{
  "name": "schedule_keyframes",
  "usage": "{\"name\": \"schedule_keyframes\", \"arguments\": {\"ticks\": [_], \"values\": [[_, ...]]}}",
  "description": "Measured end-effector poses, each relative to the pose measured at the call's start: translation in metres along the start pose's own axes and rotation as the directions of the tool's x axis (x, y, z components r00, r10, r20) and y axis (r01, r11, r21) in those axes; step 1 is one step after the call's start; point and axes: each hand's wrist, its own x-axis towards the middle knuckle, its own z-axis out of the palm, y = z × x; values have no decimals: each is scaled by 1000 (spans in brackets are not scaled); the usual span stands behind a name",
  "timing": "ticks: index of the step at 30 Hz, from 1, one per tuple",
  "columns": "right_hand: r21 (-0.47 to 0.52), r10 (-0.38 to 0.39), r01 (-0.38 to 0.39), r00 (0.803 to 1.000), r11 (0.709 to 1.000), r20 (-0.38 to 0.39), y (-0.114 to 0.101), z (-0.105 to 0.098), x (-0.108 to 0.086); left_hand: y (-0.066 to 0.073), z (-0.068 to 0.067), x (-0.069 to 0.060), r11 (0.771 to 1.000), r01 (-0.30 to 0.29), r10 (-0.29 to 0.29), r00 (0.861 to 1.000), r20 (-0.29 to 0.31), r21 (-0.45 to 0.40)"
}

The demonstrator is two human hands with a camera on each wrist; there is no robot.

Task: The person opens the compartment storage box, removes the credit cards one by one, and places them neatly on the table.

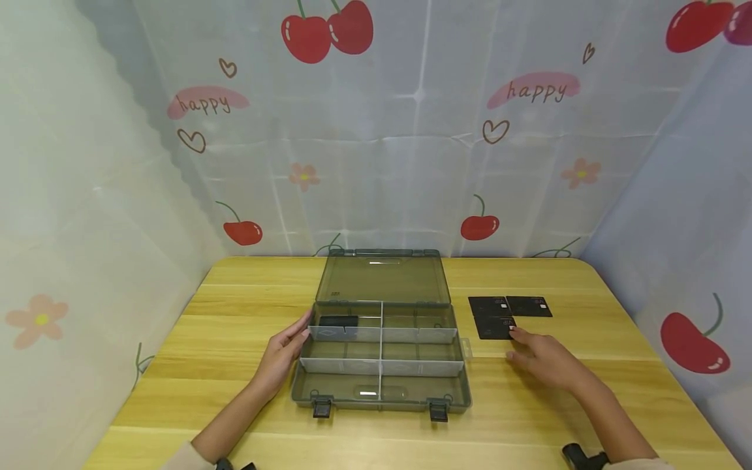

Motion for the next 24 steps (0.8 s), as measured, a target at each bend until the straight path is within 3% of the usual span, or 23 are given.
{"name": "schedule_keyframes", "arguments": {"ticks": [5,12,16,21,24], "values": [[11,-3,3,1000,1000,-15,-2,-3,1,1,0,-1,1000,13,-13,1000,-6,20],[93,-48,65,983,994,-177,-19,-14,4,2,0,-1,1000,13,-13,1000,1,10],[174,-8,46,977,984,-213,-37,-25,6,2,0,0,1000,11,-11,1000,2,15],[268,19,42,975,962,-221,-60,-37,12,0,0,0,1000,8,-8,1000,3,18],[357,22,48,981,933,-191,-73,-41,18,-1,1,1,1000,5,-5,1000,3,17]]}}
